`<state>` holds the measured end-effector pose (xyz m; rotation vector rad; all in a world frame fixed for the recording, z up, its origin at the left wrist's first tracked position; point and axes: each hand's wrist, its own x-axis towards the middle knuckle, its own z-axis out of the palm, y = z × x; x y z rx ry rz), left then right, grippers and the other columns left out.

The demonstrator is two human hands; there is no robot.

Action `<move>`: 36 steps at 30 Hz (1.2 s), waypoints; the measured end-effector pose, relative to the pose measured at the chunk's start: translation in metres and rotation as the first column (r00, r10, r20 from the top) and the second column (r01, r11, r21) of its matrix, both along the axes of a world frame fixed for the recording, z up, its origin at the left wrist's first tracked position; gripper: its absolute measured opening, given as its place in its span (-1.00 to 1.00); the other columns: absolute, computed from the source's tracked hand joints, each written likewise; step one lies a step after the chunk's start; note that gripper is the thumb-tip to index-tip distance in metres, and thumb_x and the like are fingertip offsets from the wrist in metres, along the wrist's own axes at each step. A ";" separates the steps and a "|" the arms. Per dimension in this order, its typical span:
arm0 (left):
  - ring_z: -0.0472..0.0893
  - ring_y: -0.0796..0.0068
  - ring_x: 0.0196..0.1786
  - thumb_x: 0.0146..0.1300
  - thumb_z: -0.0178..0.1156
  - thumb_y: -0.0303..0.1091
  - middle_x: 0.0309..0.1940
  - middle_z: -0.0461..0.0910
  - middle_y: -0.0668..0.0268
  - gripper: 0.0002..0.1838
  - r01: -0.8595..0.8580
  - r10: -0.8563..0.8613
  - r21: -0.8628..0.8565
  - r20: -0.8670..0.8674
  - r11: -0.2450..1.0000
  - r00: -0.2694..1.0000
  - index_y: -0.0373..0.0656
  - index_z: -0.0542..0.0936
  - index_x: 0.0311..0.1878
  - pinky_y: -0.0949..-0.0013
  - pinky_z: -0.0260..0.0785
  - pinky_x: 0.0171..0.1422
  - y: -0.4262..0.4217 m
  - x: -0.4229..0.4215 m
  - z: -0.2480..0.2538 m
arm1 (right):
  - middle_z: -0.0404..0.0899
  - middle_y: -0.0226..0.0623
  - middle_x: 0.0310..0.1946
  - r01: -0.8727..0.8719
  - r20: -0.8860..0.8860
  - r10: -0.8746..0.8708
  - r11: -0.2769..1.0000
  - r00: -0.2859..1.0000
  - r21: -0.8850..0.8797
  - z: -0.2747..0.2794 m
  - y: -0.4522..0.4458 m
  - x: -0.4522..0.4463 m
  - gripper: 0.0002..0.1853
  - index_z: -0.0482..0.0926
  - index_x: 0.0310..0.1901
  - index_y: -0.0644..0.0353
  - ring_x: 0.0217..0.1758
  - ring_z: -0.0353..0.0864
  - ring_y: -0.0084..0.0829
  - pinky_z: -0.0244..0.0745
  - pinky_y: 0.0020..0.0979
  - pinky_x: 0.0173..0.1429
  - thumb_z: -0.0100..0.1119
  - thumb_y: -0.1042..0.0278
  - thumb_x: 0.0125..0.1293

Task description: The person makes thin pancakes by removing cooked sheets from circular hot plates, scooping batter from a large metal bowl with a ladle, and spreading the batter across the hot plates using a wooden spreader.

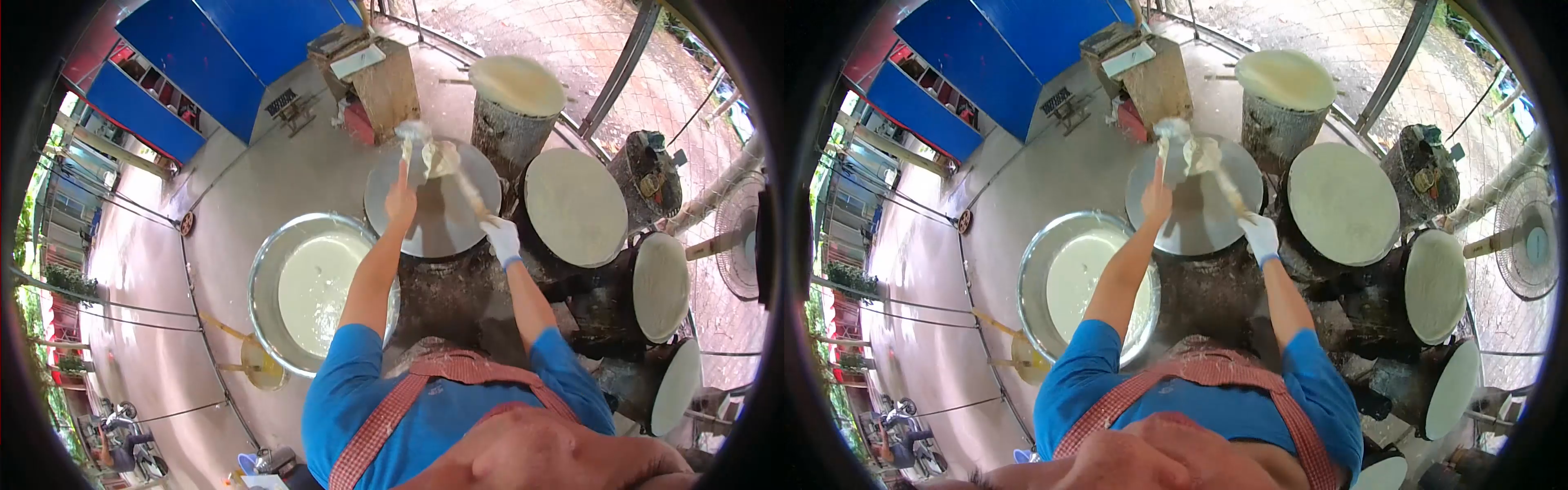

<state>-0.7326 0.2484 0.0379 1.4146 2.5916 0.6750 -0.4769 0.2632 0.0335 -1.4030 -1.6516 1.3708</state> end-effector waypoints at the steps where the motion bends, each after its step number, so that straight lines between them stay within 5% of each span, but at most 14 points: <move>1: 0.54 0.05 -0.30 0.10 0.00 -0.44 -0.44 0.48 0.02 -0.31 0.008 -0.018 0.197 0.047 0.980 0.999 0.14 0.06 0.33 0.07 0.35 -0.25 0.010 0.000 0.012 | 0.59 -0.31 -0.48 -0.098 0.377 0.012 0.972 0.926 0.212 0.003 0.002 -0.001 -0.68 0.53 -0.11 0.17 -0.40 0.58 -0.32 0.45 -0.35 -0.29 0.11 0.21 0.12; 2: 0.53 0.06 -0.31 0.10 0.00 -0.45 -0.45 0.47 0.01 -0.31 0.016 -0.048 0.391 0.072 0.920 0.996 0.13 0.06 0.33 0.09 0.34 -0.26 0.015 -0.006 0.026 | 0.60 -0.23 -0.44 -0.258 0.678 -0.068 0.893 0.732 0.369 0.003 0.005 -0.002 -0.69 0.54 -0.14 0.11 -0.36 0.59 -0.23 0.46 -0.27 -0.26 0.05 0.15 0.15; 4: 0.55 0.10 -0.26 0.10 -0.01 -0.49 -0.34 0.50 -0.03 -0.29 -0.003 -0.065 0.450 0.136 0.893 0.989 0.11 0.06 0.34 0.16 0.35 -0.20 0.006 -0.022 0.058 | 0.58 -0.10 -0.43 -0.144 0.632 -0.119 0.926 0.766 0.348 -0.006 0.019 0.008 -0.75 0.59 -0.28 -0.01 -0.32 0.57 -0.12 0.44 -0.15 -0.22 -0.01 0.09 0.16; 8: 0.56 0.27 -0.19 0.07 -0.01 -0.51 -0.14 0.49 -0.05 -0.30 0.030 -0.277 0.554 0.368 0.832 0.887 0.02 0.10 0.34 0.30 0.34 -0.10 -0.057 -0.048 0.038 | 0.57 -0.01 -0.30 0.134 -0.058 -0.133 0.991 0.989 -0.002 0.000 0.006 -0.057 -0.68 0.61 -0.26 0.16 -0.19 0.54 -0.14 0.42 -0.26 -0.12 0.03 0.12 0.10; 10: 0.53 0.37 -0.27 0.04 -0.01 -0.53 0.01 0.43 -0.01 -0.30 0.105 -0.304 0.456 0.387 0.884 0.871 -0.04 0.11 0.33 0.36 0.34 -0.15 -0.110 -0.050 -0.012 | 0.58 -0.09 -0.28 -0.223 0.469 0.014 0.892 0.883 0.393 -0.027 0.038 -0.081 -0.68 0.60 -0.21 0.15 -0.16 0.55 -0.22 0.42 -0.32 -0.09 0.03 0.15 0.09; 12: 0.44 0.42 -0.42 0.02 -0.01 -0.55 0.21 0.28 0.11 -0.29 0.040 -0.106 0.124 0.583 0.991 0.806 -0.10 0.11 0.32 0.45 0.33 -0.25 -0.174 -0.039 -0.011 | 0.60 -0.16 -0.27 -0.256 0.556 -0.023 0.871 0.831 0.419 0.021 0.031 -0.055 -0.68 0.60 -0.20 0.13 -0.18 0.57 -0.26 0.42 -0.34 -0.06 0.01 0.17 0.08; 16: 0.40 0.48 -0.47 0.01 0.04 -0.51 0.13 0.36 0.03 -0.28 0.143 -0.248 0.339 0.293 0.930 0.923 -0.09 0.12 0.32 0.44 0.30 -0.33 -0.243 -0.038 -0.045 | 0.61 -0.14 -0.45 0.233 -0.031 -0.242 0.956 0.970 -0.178 -0.014 0.004 -0.018 -0.64 0.57 -0.22 0.33 -0.49 0.56 -0.38 0.42 -0.45 -0.37 0.13 0.20 0.05; 18: 0.46 0.43 -0.38 0.00 0.04 -0.50 0.16 0.31 -0.01 -0.27 -0.024 -0.085 0.173 0.596 0.985 0.799 -0.10 0.11 0.32 0.45 0.32 -0.25 -0.255 -0.028 -0.031 | 0.61 -0.16 -0.47 0.131 -0.300 -0.243 0.928 0.922 -0.349 -0.027 -0.023 -0.066 -0.65 0.60 -0.28 0.31 -0.49 0.52 -0.38 0.40 -0.41 -0.34 0.20 0.16 0.00; 22: 0.55 0.29 -0.24 0.05 0.03 -0.48 0.16 0.29 -0.04 -0.31 0.128 -0.260 0.340 0.377 0.932 0.889 -0.12 0.11 0.32 0.38 0.34 -0.21 -0.258 -0.034 -0.042 | 0.62 -0.20 -0.38 -0.150 0.258 0.098 0.971 0.961 0.189 0.019 -0.003 -0.047 -0.63 0.61 -0.27 0.20 -0.30 0.60 -0.31 0.40 -0.32 -0.22 0.10 0.09 0.01; 26: 0.50 0.25 0.02 0.07 -0.01 -0.54 0.21 0.26 0.03 -0.31 0.027 -0.068 0.083 0.536 0.996 0.842 -0.09 0.08 0.33 0.40 0.32 -0.07 -0.256 -0.025 -0.009 | 0.50 -0.37 -0.63 0.224 -0.037 -0.243 0.934 0.969 -0.278 0.008 0.001 -0.006 -0.78 0.62 -0.35 0.24 -0.68 0.32 -0.62 0.22 -0.48 -0.59 0.19 0.28 0.03; 28: 0.55 0.34 -0.18 0.07 -0.02 -0.56 0.19 0.30 0.04 -0.31 0.105 -0.203 0.292 0.332 0.951 0.921 -0.08 0.08 0.33 0.42 0.34 -0.20 -0.255 -0.025 -0.034 | 0.42 -0.44 -0.69 0.075 -0.371 -0.170 0.963 0.913 -0.258 -0.035 -0.012 -0.050 -0.80 0.61 -0.36 0.24 -0.70 0.26 -0.62 0.13 -0.47 -0.61 0.25 0.32 -0.01; 32: 0.50 0.52 -0.27 0.06 0.00 -0.57 0.14 0.36 0.07 -0.30 0.016 -0.166 0.350 0.403 0.937 0.900 -0.09 0.08 0.33 0.50 0.33 -0.25 -0.256 -0.008 -0.023 | 0.44 -0.46 -0.66 -0.190 -0.257 0.145 0.968 0.955 -0.162 -0.014 0.013 -0.042 -0.73 0.62 -0.27 0.26 -0.70 0.25 -0.64 0.08 -0.52 -0.62 0.26 0.31 -0.03; 34: 0.49 0.52 -0.15 0.06 0.01 -0.57 0.16 0.33 0.05 -0.30 -0.119 0.147 -0.087 0.604 0.989 0.783 -0.16 0.07 0.33 0.52 0.33 -0.16 -0.251 -0.001 0.002 | 0.44 -0.46 -0.67 -0.157 -0.291 0.062 0.935 0.955 -0.319 0.025 0.036 -0.001 -0.72 0.62 -0.28 0.25 -0.69 0.25 -0.65 0.09 -0.54 -0.63 0.25 0.28 -0.02; 36: 0.50 0.46 -0.13 0.06 0.02 -0.56 0.16 0.33 -0.01 -0.29 -0.069 -0.015 0.144 0.512 0.987 0.859 -0.19 0.05 0.33 0.51 0.33 -0.12 -0.254 -0.004 -0.030 | 0.42 -0.44 -0.69 -0.074 -0.240 -0.022 0.921 0.971 -0.382 0.013 0.053 -0.003 -0.71 0.62 -0.27 0.25 -0.71 0.25 -0.63 0.08 -0.53 -0.65 0.25 0.27 -0.03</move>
